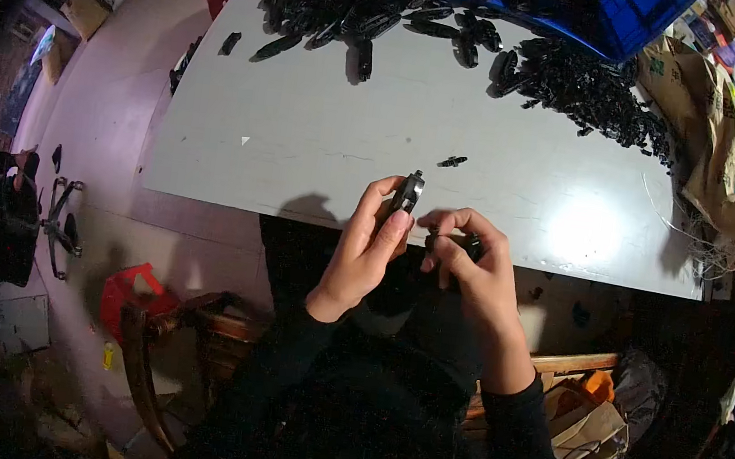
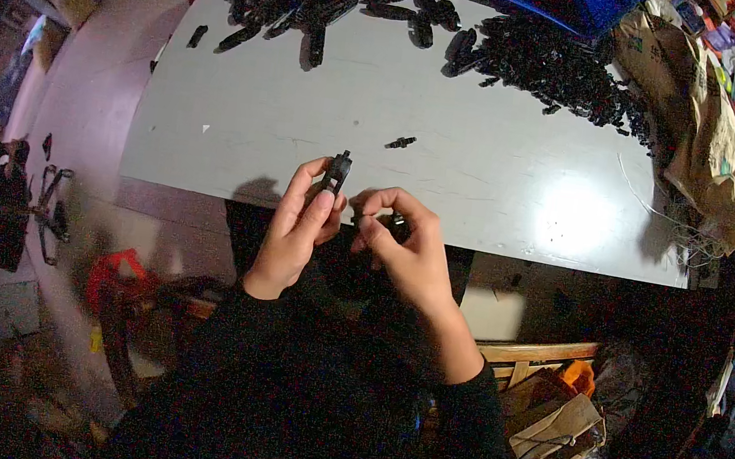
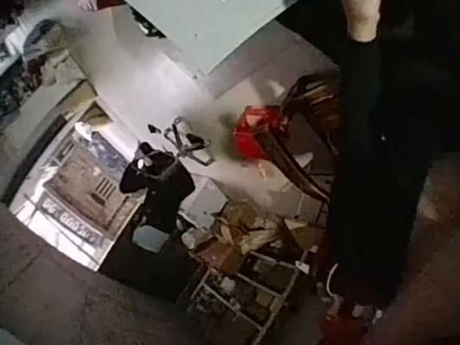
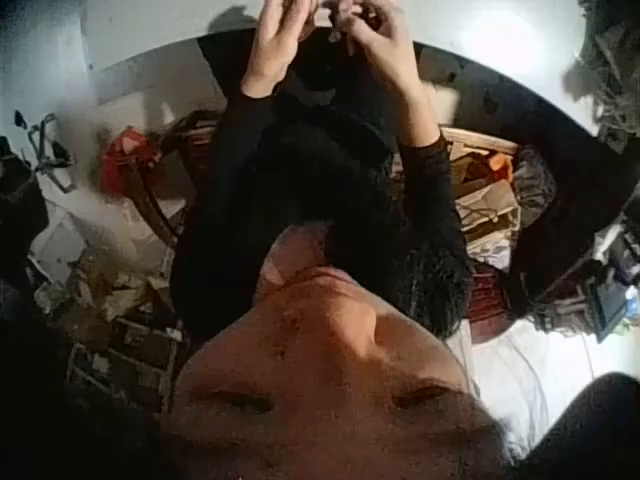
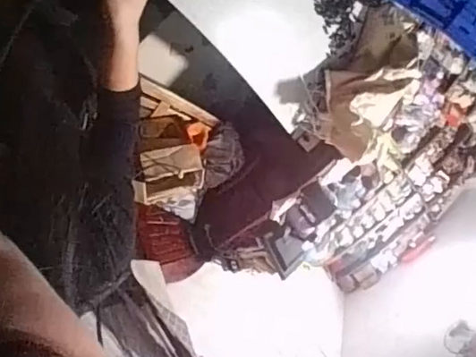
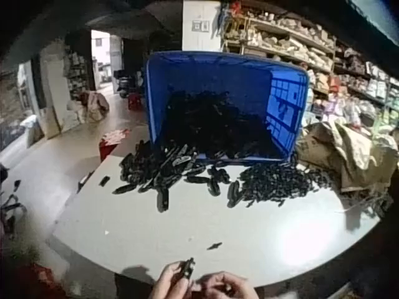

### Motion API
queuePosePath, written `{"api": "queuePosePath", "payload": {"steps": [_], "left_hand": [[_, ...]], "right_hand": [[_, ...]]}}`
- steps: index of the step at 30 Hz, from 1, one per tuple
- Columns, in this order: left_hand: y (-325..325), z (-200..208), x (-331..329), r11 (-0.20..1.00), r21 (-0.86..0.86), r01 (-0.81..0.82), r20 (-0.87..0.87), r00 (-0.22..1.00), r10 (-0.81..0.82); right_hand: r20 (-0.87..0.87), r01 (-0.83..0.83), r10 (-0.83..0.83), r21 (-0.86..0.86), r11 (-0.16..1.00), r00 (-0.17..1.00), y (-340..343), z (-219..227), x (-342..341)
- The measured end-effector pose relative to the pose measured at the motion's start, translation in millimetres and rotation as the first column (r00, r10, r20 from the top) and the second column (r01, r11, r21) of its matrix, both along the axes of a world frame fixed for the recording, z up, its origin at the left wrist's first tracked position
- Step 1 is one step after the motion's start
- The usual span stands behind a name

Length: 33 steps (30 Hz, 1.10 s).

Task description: Assemble small black plastic components by hand at a manufacturing workstation.

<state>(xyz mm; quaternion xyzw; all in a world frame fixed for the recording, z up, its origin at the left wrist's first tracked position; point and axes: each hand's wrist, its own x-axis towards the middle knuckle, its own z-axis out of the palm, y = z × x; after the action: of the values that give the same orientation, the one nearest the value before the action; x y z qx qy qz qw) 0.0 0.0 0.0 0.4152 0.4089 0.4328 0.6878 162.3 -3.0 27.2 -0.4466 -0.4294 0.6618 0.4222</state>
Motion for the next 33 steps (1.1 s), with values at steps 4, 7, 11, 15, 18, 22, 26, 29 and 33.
{"api": "queuePosePath", "payload": {"steps": [4,7,11,15,18,22,26,29,33], "left_hand": [[-3.4,4.0,9.2,0.966,0.252,-0.060,-0.103,0.991,0.088],[-3.5,11.9,16.5,0.807,0.590,0.028,-0.315,0.928,0.198],[-3.3,15.2,13.5,0.799,0.592,0.107,-0.368,0.918,0.150],[-6.4,11.0,10.9,0.877,0.458,0.144,-0.276,0.961,-0.013],[-12.0,11.9,6.0,0.840,0.482,0.248,-0.373,0.926,-0.060],[-30.0,5.8,-0.4,0.897,0.300,0.325,-0.371,0.906,-0.205],[-34.7,-9.2,-18.9,0.848,0.243,0.470,-0.604,0.757,-0.247],[-5.8,4.5,-44.4,0.778,0.308,0.547,-0.740,0.652,-0.165],[105.9,-14.8,-84.3,0.624,0.682,0.381,-0.690,0.618,0.377]], "right_hand": [[-0.032,0.062,-0.063,-0.014,0.998,0.998,-0.1,0.2,-7.9],[-0.123,0.138,-0.150,-0.101,0.985,0.981,-1.9,3.2,-14.2],[-0.167,0.107,-0.128,-0.131,0.986,0.978,-2.3,5.4,-8.5],[-0.093,0.229,-0.223,0.057,0.972,0.970,-2.9,3.7,-13.6],[0.041,0.039,-0.039,-0.001,0.999,0.998,-0.1,-6.5,-2.3],[-0.043,-0.024,0.021,-0.082,0.996,0.999,-13.7,-20.8,-4.0],[0.247,-0.091,0.057,0.129,0.988,0.967,-32.7,-53.8,-5.6],[0.476,-0.216,0.078,0.241,0.946,0.876,-27.1,-50.8,0.6],[0.533,-0.259,0.043,0.337,0.905,0.845,51.7,-7.6,25.5]]}}
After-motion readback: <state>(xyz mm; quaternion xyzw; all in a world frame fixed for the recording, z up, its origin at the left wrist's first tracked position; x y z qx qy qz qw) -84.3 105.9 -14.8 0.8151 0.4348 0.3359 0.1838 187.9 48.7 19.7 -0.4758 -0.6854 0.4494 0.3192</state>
